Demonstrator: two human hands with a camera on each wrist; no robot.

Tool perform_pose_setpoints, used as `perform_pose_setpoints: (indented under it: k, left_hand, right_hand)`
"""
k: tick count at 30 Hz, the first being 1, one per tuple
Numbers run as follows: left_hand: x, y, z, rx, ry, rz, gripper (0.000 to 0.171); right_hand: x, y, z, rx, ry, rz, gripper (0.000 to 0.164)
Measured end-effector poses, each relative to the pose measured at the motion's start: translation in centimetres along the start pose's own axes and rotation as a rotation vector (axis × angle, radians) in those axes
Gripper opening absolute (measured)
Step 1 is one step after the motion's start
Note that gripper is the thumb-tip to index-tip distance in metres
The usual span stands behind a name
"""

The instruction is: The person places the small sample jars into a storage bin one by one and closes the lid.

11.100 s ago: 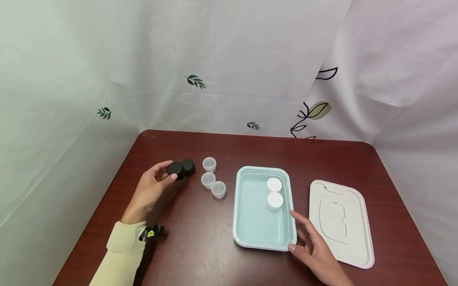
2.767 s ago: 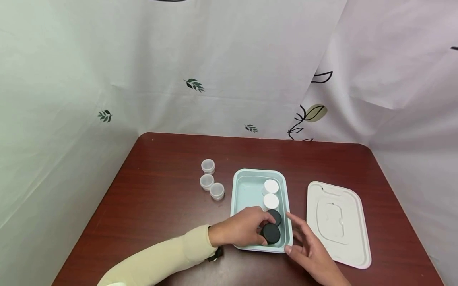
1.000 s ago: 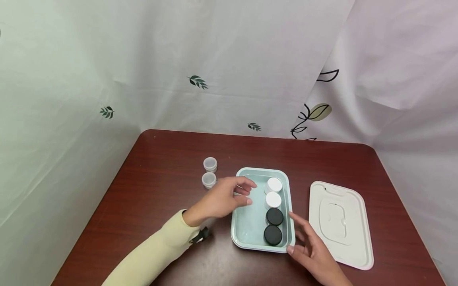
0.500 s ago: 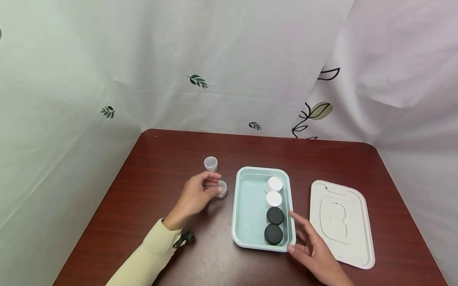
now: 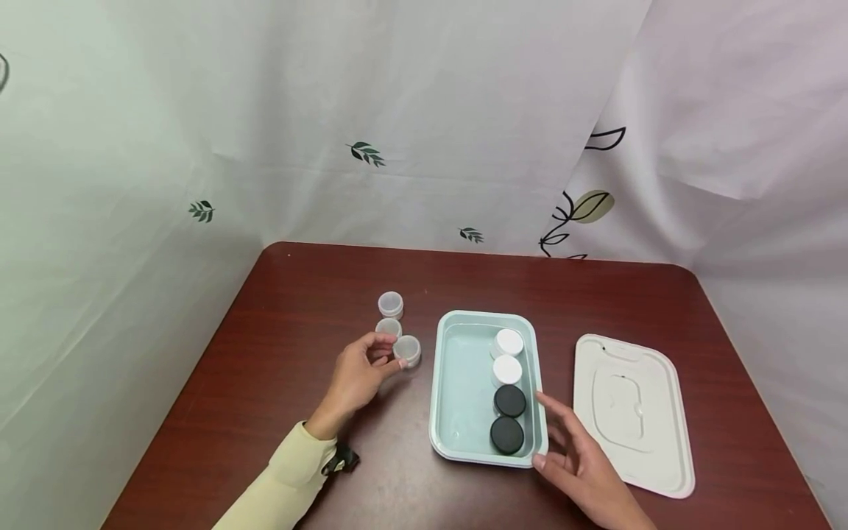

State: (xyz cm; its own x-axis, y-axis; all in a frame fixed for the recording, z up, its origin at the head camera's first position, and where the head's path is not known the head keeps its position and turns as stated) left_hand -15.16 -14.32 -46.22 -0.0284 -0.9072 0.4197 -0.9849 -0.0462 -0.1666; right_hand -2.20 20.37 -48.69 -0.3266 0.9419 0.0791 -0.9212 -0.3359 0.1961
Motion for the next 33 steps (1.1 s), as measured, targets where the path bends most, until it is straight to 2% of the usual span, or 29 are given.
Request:
perform_pose_setpoints:
  k: [6, 11, 22, 33]
  left_hand:
    - [-0.6, 0.3, 0.7, 0.026, -0.043, 0.013, 0.046]
    - [-1.0, 0.4, 1.1, 0.019, -0.075, 0.017, 0.054]
    - [-1.4, 0.7, 1.4, 0.002, -0.014, 0.025, 0.051]
    - [-1.6, 0.7, 1.4, -0.020, -0.019, 0.034, 0.048]
  right_hand:
    - [0.0, -0.1, -0.1, -0.021, -0.006, -0.011, 0.079]
    - [0.0, -0.2, -0.1, -0.012, -0.009, -0.009, 0.078]
    - [0.1, -0.1, -0.1, 0.023, -0.013, 0.003, 0.077]
    - [0.0, -0.2, 0.0, 0.031, -0.010, 0.000, 0.077]
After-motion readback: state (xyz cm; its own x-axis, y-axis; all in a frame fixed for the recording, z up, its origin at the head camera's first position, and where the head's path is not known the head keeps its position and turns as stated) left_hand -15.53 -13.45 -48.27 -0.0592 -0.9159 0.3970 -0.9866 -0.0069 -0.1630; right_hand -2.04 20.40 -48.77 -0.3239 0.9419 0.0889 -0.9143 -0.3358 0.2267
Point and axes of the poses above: each hand's wrist, its own y-axis towards the middle knuckle, its own x-axis out of the back of the hand, z = x × y, the point moved 4 cm from there along y, towards the middle knuckle, and after that the axes turned 7 degrees about x, right-handed, at the moved point
